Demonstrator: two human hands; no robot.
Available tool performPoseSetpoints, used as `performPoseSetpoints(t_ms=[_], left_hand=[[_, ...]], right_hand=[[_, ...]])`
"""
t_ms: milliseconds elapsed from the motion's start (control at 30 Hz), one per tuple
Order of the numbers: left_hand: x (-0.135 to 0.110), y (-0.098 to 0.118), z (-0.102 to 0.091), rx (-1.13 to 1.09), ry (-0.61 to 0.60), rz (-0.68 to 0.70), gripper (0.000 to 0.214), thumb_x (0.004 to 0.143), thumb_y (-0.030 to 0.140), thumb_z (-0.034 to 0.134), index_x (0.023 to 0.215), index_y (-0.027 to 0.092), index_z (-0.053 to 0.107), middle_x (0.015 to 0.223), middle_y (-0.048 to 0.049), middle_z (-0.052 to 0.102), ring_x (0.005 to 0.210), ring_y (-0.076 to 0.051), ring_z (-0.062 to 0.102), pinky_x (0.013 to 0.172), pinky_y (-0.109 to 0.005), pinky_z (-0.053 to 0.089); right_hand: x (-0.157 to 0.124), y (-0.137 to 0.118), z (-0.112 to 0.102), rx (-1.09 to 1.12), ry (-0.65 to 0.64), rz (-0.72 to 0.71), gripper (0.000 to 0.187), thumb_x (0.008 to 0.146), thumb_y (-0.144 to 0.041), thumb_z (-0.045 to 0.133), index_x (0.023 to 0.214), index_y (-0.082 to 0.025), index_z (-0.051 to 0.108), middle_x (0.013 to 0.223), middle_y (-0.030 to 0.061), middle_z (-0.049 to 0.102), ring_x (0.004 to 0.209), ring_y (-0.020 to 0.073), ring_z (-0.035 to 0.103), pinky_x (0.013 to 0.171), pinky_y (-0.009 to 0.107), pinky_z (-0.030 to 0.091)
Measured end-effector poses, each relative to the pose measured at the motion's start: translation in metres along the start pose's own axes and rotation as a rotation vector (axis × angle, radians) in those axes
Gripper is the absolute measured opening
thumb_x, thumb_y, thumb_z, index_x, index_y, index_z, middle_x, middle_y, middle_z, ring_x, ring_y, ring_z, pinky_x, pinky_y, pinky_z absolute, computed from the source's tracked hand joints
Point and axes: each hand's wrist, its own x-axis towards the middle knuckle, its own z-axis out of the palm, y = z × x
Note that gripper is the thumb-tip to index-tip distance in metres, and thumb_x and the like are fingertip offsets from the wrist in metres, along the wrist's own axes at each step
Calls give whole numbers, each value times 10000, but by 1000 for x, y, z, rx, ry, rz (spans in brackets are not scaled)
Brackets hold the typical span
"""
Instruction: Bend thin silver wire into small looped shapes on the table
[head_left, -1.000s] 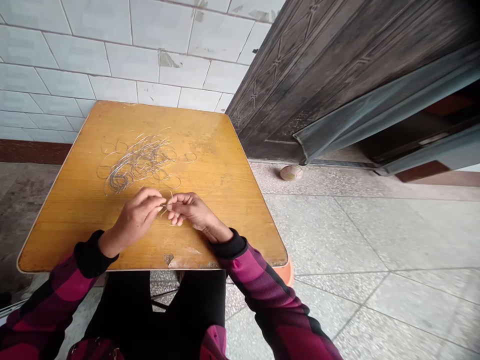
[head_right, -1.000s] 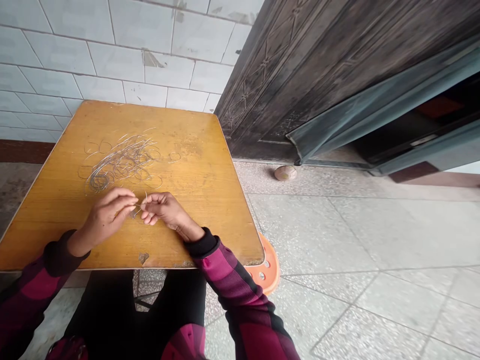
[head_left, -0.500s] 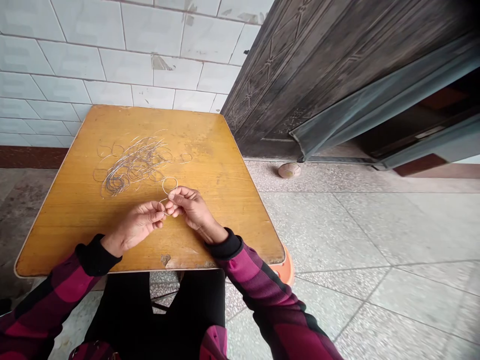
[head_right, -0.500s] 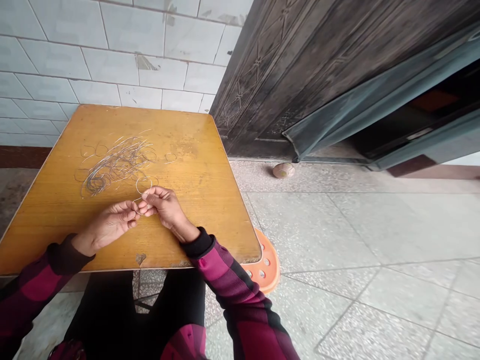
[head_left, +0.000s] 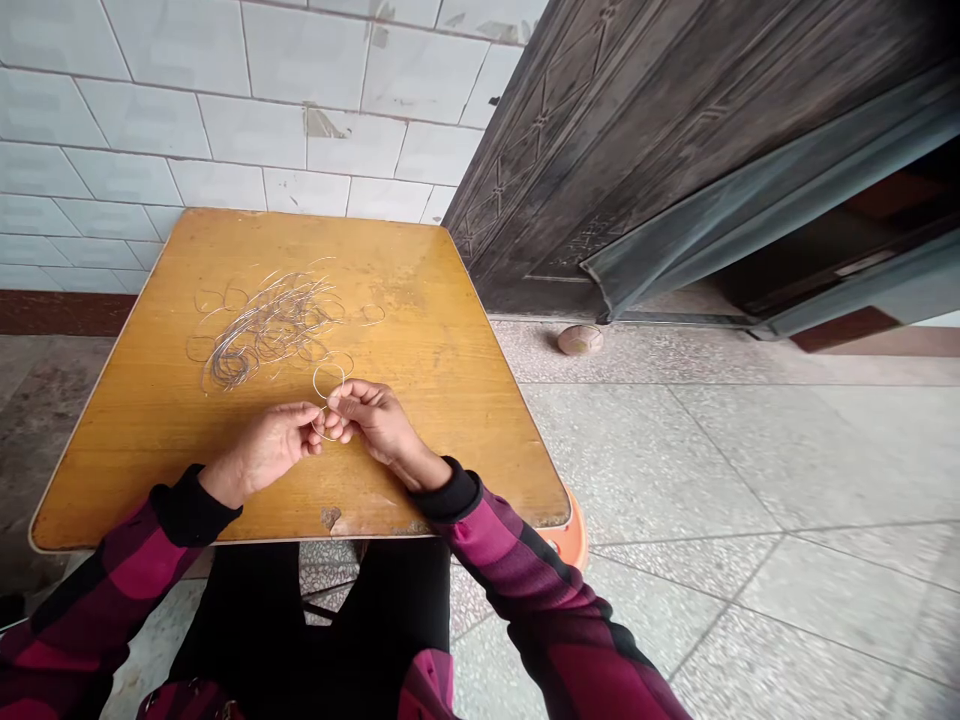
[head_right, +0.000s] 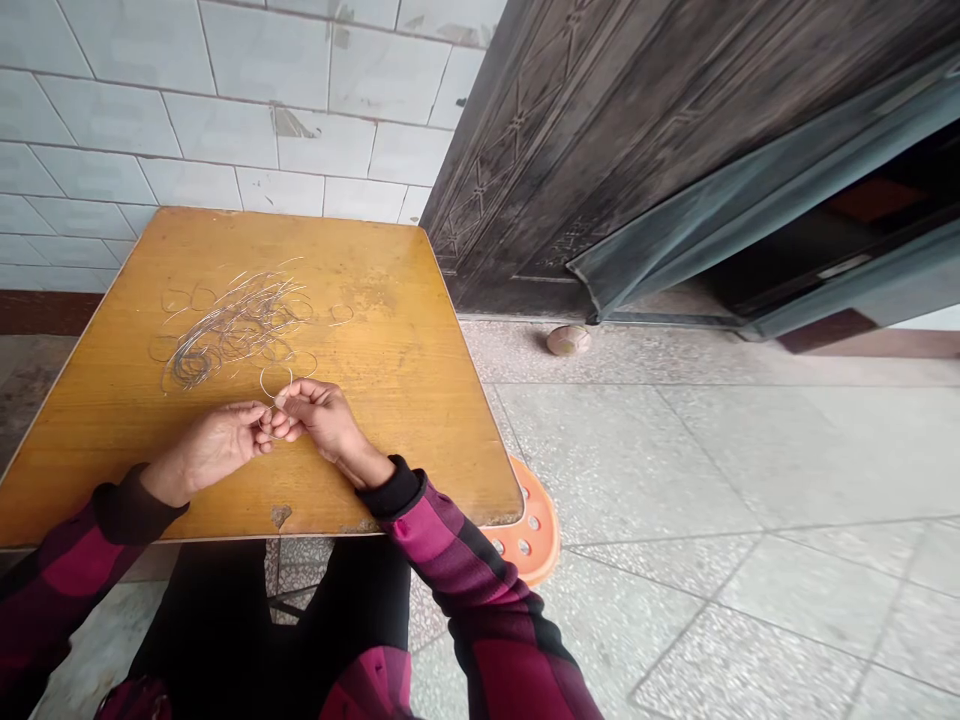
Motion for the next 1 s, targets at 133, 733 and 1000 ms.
performPoseSetpoints(t_ms=[133, 733, 1000], left_hand=[[3, -2, -2, -6, -6, 13, 218, 776, 293, 637, 626, 154, 561, 797, -65, 567, 744, -154, 533, 631, -278, 426], [5, -6, -5, -31, 2, 48, 221, 750, 325, 708, 657, 157, 598, 713, -34, 537, 746, -159, 551, 659, -288, 444], [7, -3, -8, -52, -22, 5, 211, 766, 279, 660, 618, 152, 578, 708, -41, 547, 704, -145, 529, 661, -299, 435]], right_hand=[[0, 1, 1, -18, 2, -1, 256, 662, -376, 776, 701, -167, 632, 574, -26, 669, 464, 70, 596, 409, 153, 453], [1, 5, 2, 15, 5, 52, 191, 673, -310, 750, 699, -161, 634, 573, -29, 666, 439, 56, 570, 378, 134, 420], [1, 5, 2, -2, -18, 52, 197, 689, -316, 742, 708, -161, 621, 596, -24, 673, 458, 64, 589, 400, 145, 446]])
